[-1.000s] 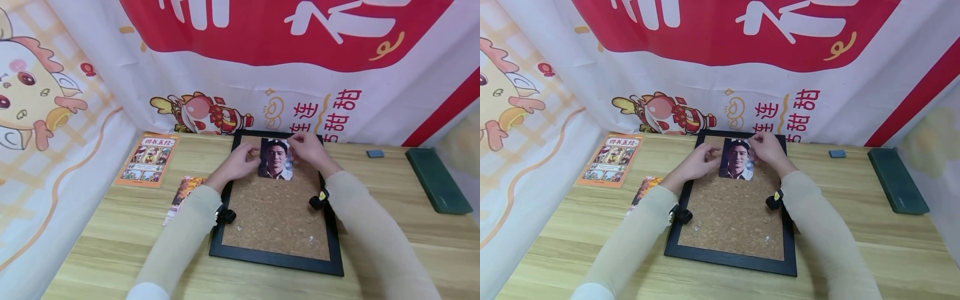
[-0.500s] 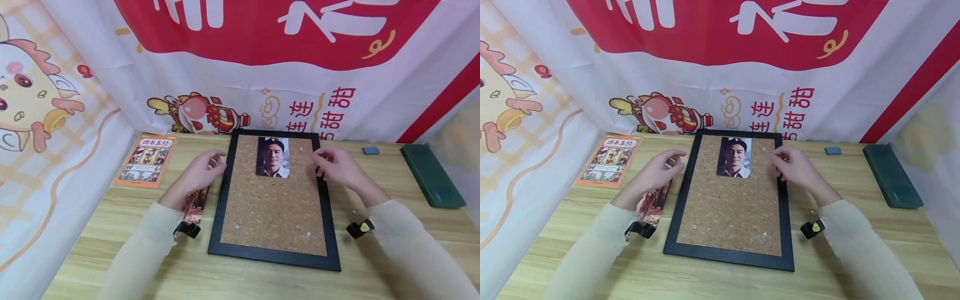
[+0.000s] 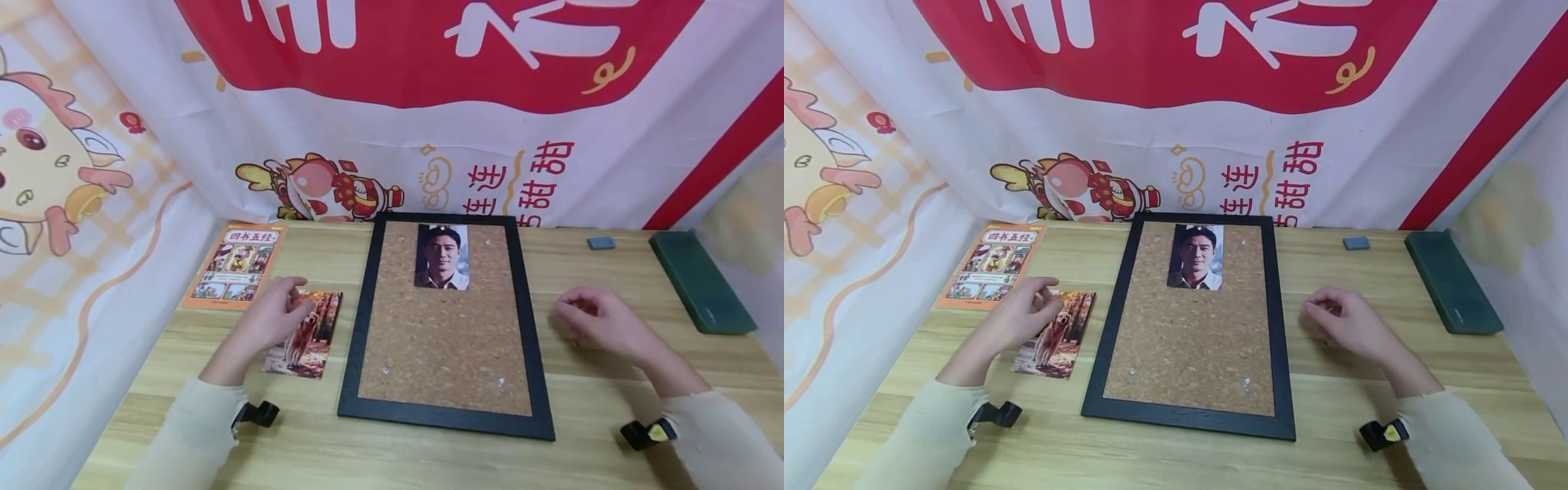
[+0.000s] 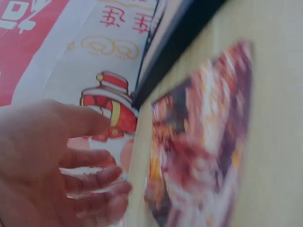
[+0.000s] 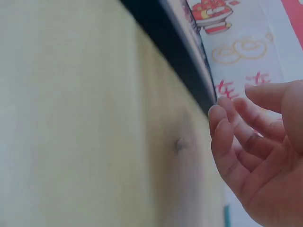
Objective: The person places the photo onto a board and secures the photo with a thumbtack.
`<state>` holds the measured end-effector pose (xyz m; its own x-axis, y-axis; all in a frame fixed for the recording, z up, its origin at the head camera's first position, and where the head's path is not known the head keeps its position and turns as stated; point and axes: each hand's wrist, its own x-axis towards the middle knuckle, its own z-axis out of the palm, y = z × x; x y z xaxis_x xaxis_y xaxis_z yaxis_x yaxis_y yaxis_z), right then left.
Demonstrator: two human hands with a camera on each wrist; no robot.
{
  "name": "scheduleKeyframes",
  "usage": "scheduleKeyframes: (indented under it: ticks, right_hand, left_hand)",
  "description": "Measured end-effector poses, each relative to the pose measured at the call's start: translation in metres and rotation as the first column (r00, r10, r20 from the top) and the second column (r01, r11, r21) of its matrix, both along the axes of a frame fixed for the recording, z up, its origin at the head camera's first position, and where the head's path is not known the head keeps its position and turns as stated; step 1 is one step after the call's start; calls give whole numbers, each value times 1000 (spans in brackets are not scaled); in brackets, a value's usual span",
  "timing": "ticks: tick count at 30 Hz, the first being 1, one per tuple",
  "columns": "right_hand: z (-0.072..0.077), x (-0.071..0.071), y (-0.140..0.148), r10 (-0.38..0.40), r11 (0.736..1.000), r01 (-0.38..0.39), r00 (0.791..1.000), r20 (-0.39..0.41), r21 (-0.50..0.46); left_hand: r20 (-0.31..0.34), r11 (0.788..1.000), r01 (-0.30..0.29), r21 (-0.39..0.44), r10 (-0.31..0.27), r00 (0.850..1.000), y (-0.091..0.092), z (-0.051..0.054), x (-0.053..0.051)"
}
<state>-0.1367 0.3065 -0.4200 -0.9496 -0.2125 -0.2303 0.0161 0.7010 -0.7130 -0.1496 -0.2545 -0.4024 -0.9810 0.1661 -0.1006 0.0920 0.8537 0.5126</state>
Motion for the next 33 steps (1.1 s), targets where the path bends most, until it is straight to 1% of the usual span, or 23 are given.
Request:
scheduleKeyframes:
  ticks: [2, 4, 7, 10, 13, 15, 20, 26, 28, 33]
  right_hand:
    - [-6, 8, 9, -16, 1000, 16, 999, 37, 2]
    - [-12, 15, 16, -31, 999, 30, 998, 59, 22]
    - [-17, 23, 22, -54, 997, 49, 994, 91, 54]
    - [-20, 29, 22, -63, 994, 54, 993, 96, 91]
    - [-22, 30, 20, -64, 991, 54, 995, 81, 121]
    - [-23, 29, 19, -69, 989, 57, 994, 85, 135]
    - [-23, 28, 17, -81, 986, 64, 991, 102, 152]
    - [-21, 30, 16, -90, 981, 71, 991, 98, 180]
    - [-21, 31, 15, -90, 980, 71, 992, 91, 188]
    - [-22, 32, 14, -92, 974, 75, 993, 70, 213]
  left_hand:
    - [25, 998, -18, -61, 20, 999, -6, -2, 4]
    - [55, 993, -31, -116, 37, 998, -11, -5, 8]
    - [87, 984, -34, -177, 50, 995, -14, -9, 11]
    - [106, 973, -25, -231, 50, 993, -14, -13, 13]
    - [124, 966, -23, -257, 57, 991, -13, -15, 14]
    - [140, 968, -33, -249, 70, 988, -13, -16, 14]
    - [156, 981, -66, -182, 95, 983, -15, -18, 13]
    - [122, 995, -76, -60, 82, 989, -21, -20, 11]
    - [109, 997, -74, -22, 76, 991, -24, -21, 11]
    - [95, 997, -72, 41, 68, 993, -29, -19, 11]
